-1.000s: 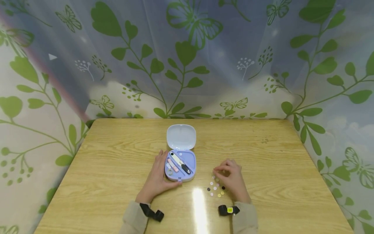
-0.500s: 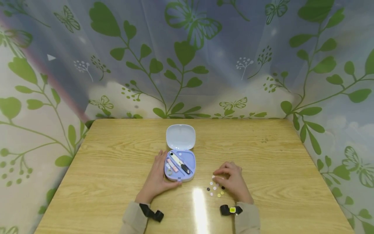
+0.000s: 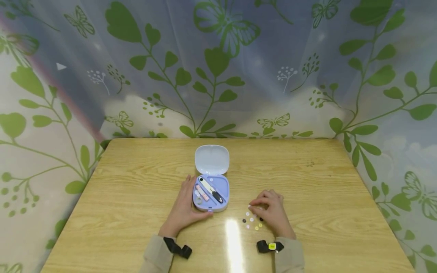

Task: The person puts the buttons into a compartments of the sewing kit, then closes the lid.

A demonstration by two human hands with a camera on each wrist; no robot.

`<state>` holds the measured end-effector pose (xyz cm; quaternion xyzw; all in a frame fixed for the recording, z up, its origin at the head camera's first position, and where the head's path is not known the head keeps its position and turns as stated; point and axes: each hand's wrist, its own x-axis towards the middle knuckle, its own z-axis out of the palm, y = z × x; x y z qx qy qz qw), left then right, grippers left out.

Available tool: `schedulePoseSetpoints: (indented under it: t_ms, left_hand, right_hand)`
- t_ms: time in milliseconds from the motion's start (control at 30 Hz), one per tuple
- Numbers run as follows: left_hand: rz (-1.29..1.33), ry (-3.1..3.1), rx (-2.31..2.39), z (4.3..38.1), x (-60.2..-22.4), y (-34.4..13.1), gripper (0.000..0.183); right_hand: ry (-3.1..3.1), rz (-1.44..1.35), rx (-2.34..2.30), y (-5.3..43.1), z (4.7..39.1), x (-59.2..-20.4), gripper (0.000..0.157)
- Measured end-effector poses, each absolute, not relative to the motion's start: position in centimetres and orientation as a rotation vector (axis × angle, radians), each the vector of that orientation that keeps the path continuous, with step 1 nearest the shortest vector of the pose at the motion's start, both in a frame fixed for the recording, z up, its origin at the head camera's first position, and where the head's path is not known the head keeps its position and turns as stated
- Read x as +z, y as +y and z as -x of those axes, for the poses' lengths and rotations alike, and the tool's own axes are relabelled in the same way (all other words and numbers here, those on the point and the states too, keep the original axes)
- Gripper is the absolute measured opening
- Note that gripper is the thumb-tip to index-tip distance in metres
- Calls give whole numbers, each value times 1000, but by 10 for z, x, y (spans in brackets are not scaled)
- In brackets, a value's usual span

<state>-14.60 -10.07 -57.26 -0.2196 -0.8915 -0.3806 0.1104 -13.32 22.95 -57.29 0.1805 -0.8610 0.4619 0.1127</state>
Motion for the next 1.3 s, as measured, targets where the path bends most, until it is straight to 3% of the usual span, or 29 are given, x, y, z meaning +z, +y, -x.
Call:
schedulePoseSetpoints:
  t_ms: [1300]
  left_hand:
    - [637, -2642, -1127, 148, -577, -101, 131]
  right_hand:
    - [-2489, -475, 1369, 227, 136, -562, 21]
